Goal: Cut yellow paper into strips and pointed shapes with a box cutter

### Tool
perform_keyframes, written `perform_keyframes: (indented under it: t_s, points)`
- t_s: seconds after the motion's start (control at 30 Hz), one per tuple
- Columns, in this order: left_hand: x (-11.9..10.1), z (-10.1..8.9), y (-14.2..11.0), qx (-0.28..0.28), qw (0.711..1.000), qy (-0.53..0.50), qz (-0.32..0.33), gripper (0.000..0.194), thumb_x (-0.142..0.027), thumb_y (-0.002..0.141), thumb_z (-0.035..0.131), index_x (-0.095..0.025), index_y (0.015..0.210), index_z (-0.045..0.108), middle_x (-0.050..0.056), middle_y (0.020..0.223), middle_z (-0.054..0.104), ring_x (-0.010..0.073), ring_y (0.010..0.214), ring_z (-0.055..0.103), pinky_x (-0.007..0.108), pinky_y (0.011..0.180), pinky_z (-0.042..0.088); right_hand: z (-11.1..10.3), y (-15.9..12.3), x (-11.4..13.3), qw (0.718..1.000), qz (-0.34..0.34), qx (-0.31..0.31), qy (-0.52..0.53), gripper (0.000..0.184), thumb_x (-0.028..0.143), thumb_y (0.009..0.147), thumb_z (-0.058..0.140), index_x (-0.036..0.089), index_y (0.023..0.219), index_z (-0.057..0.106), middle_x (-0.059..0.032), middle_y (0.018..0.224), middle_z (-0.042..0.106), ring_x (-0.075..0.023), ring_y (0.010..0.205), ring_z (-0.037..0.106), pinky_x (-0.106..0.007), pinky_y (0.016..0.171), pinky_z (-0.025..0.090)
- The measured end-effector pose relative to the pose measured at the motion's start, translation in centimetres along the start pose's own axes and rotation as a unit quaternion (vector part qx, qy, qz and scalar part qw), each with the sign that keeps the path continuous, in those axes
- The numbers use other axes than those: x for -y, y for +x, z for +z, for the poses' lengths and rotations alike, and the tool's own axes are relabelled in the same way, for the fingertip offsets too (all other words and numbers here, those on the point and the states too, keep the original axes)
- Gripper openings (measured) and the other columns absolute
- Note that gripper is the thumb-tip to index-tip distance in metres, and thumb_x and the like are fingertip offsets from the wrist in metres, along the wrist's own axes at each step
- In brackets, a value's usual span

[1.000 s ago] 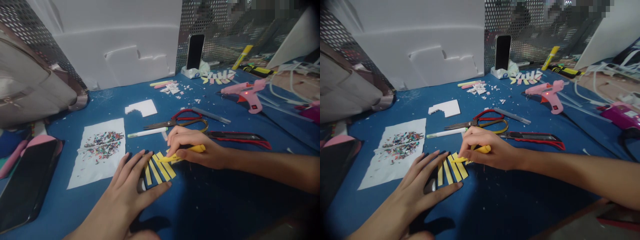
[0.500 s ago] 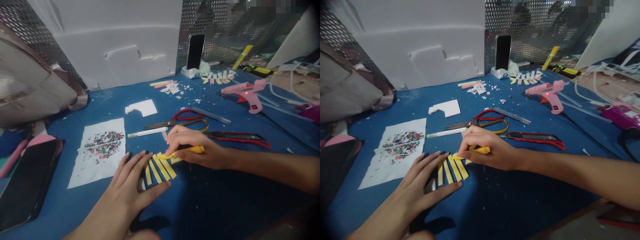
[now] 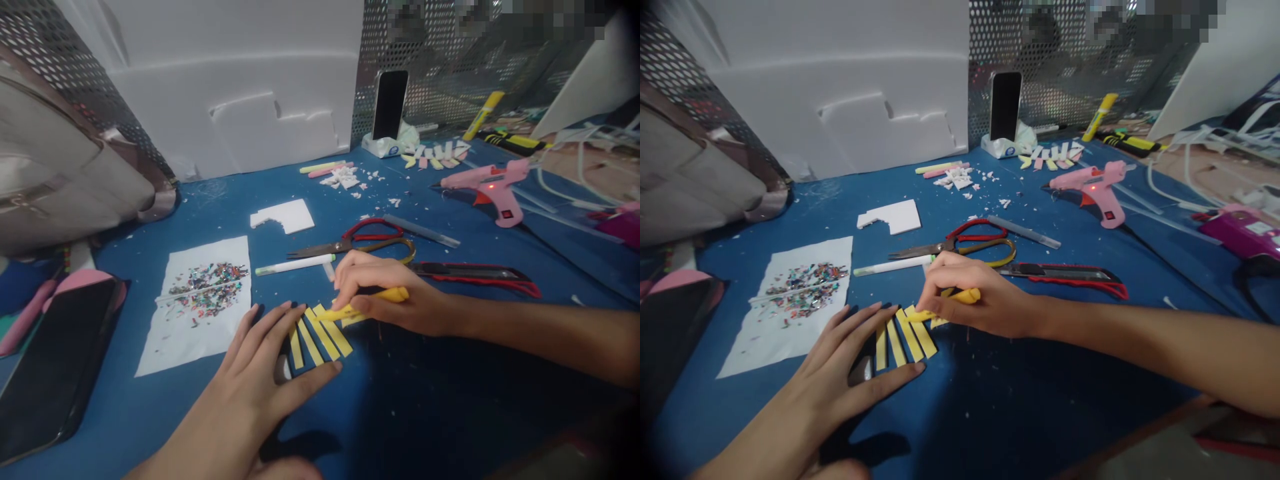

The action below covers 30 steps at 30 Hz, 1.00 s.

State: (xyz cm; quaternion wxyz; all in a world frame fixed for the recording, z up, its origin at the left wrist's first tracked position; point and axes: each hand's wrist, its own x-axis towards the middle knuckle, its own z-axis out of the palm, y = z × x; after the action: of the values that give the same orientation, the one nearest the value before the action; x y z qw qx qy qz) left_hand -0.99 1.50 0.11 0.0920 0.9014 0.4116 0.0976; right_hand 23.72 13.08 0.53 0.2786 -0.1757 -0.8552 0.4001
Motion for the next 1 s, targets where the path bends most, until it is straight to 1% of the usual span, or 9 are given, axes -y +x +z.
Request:
perform_keyframes:
  t_s: [0.07,0.2,0.33,0.47,0.57,0.73,0.83,0.9,1.0]
  points:
    - [-0.1,-0.07,0.04,-0.005,1.0,-0.009,0.001,0.071,-0.079,0.079,0.033,-0.044,0.142,0.032,0.006,0.158,0.009,0.0438,0.138,0.023,0.071,0.104,0.024,0.02,-0.01,0.03,1.0,-0.007,0.0,0.012,0.025,0.03,0.096,0.05,0.013,0.089,0.067,-0.0072,0.088,0.062,-0.0181,0.096,0.053,-0.034,0.088,0.043]
    - [-0.16,-0.09,0.09,-0.002,1.0,-0.017,-0.007,0.072,-0.08,0.078,0.034,-0.045,0.142,0.032,0.006,0.157,0.011,0.0438,0.139,0.021,0.072,0.104,0.023,0.01,0.03,0.06,1.0,0.001,-0.004,-0.009,0.023,0.03,0.095,0.051,0.013,0.093,0.066,-0.0082,0.093,0.063,-0.019,0.098,0.051,-0.035,0.089,0.043]
    - [-0.09,-0.15,0.08,0.006,1.0,-0.025,-0.009,0.073,-0.08,0.078,0.036,-0.045,0.142,0.032,0.005,0.158,0.009,0.0436,0.14,0.019,0.071,0.105,0.022,0.01,-0.02,-0.11,1.0,-0.004,-0.002,0.01,0.027,0.03,0.097,0.048,0.014,0.088,0.066,-0.0073,0.089,0.061,-0.0183,0.096,0.052,-0.035,0.088,0.043]
    - [-0.07,-0.24,0.02,0.009,1.0,-0.022,-0.007,0.073,-0.079,0.077,0.037,-0.045,0.142,0.031,0.006,0.158,0.008,0.0436,0.14,0.018,0.071,0.105,0.023,0.0,-0.15,-0.21,1.0,-0.004,-0.008,-0.003,0.022,0.028,0.096,0.051,0.013,0.094,0.066,-0.0079,0.093,0.063,-0.0184,0.098,0.052,-0.035,0.09,0.042]
    - [-0.09,-0.27,0.01,0.011,1.0,-0.015,-0.006,0.075,-0.08,0.076,0.038,-0.046,0.142,0.029,0.007,0.157,0.008,0.044,0.14,0.017,0.072,0.103,0.024,-0.05,-0.2,-0.16,1.0,0.002,0.0,0.009,0.025,0.027,0.097,0.048,0.013,0.089,0.067,-0.0076,0.088,0.062,-0.0175,0.094,0.053,-0.034,0.088,0.043]
    - [-0.04,-0.14,-0.03,0.005,1.0,-0.014,-0.006,0.074,-0.079,0.077,0.038,-0.045,0.142,0.031,0.006,0.158,0.01,0.0436,0.139,0.021,0.071,0.104,0.024,-0.09,-0.16,-0.2,1.0,0.0,-0.01,-0.005,0.024,0.027,0.096,0.048,0.013,0.092,0.067,-0.0079,0.092,0.063,-0.0176,0.096,0.053,-0.034,0.088,0.043]
    - [-0.01,-0.03,-0.04,-0.005,1.0,-0.017,-0.008,0.075,-0.08,0.075,0.039,-0.044,0.141,0.034,0.006,0.158,0.011,0.045,0.138,0.023,0.071,0.104,0.025,-0.11,-0.15,-0.29,1.0,0.003,0.002,0.008,0.027,0.027,0.097,0.046,0.014,0.088,0.067,-0.0068,0.087,0.063,-0.0169,0.092,0.054,-0.034,0.087,0.044]
    - [0.0,-0.01,-0.03,-0.005,1.0,-0.017,-0.006,0.075,-0.08,0.076,0.038,-0.044,0.141,0.034,0.007,0.158,0.011,0.0449,0.138,0.022,0.071,0.104,0.025,-0.13,-0.18,-0.35,1.0,0.0,0.004,0.017,0.028,0.027,0.098,0.045,0.014,0.087,0.067,-0.0065,0.085,0.063,-0.017,0.092,0.054,-0.034,0.087,0.044]
    - [-0.01,-0.04,0.01,0.0,1.0,-0.022,-0.004,0.072,-0.079,0.078,0.034,-0.044,0.141,0.034,0.007,0.158,0.01,0.0439,0.139,0.02,0.071,0.105,0.022,-0.13,-0.25,-0.44,1.0,0.004,-0.002,0.015,0.028,0.027,0.098,0.045,0.014,0.089,0.068,-0.0072,0.088,0.063,-0.0172,0.094,0.054,-0.034,0.087,0.044]
